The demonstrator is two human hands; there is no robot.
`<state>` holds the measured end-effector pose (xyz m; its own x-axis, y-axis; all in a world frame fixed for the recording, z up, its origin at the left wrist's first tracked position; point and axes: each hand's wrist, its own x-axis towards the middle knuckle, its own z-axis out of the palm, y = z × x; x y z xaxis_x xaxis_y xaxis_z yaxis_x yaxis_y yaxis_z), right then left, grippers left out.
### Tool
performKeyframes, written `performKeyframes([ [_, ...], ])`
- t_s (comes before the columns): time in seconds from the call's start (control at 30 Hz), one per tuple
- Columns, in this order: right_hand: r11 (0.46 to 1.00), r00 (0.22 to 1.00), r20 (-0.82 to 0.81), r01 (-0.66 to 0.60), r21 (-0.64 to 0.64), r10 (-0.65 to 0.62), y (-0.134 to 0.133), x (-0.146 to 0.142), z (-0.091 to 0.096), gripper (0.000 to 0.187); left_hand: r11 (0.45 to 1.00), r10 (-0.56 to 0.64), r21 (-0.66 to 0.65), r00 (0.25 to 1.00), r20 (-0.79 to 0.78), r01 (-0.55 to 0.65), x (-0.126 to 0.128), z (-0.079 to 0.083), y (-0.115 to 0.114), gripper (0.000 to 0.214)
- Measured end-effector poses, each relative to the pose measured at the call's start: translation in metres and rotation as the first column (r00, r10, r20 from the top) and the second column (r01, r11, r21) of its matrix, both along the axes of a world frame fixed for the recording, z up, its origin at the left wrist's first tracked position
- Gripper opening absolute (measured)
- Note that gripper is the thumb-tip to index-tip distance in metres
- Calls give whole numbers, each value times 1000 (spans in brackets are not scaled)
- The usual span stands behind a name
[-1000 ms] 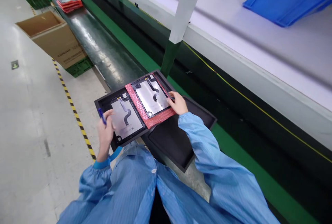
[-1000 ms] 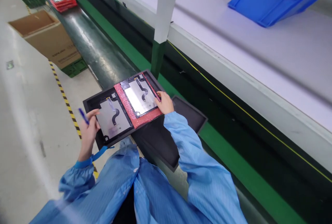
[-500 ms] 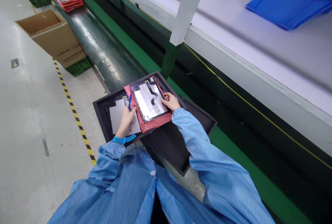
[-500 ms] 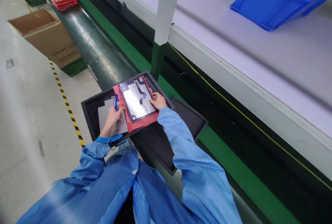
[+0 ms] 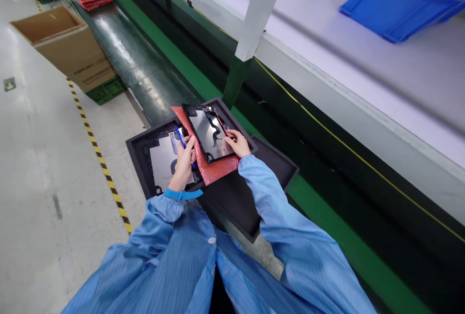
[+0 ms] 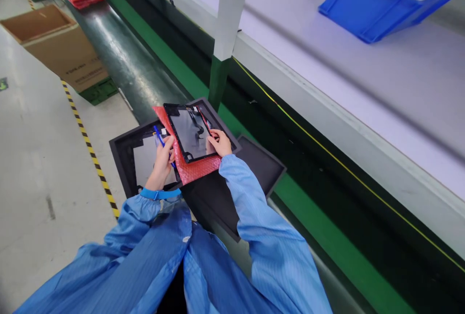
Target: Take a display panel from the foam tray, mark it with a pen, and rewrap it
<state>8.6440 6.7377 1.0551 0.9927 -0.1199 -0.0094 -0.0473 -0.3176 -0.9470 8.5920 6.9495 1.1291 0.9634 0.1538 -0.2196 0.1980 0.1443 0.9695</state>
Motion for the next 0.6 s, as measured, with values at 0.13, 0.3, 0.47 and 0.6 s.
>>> performKeyframes([
  [0.13,997,1000,7,17,77,-18,2,-2,0,40,999,23,-31,997,68,-21,7,-3,-17,39],
  [0.3,977,999,10,34,212,-37,-1,-8,17,46,995,74,-67,996,59,-70,6,0,-18,39],
  [0.47,870,999,26,8,493,-24,-24,-69,57,69,983,27,-180,1000,-5,-27,-29,17,-21,58],
  [0.6,696,998,37,11,718,-55,-32,-156,64,72,979,-10,-205,999,-47,1,-63,27,-30,62],
])
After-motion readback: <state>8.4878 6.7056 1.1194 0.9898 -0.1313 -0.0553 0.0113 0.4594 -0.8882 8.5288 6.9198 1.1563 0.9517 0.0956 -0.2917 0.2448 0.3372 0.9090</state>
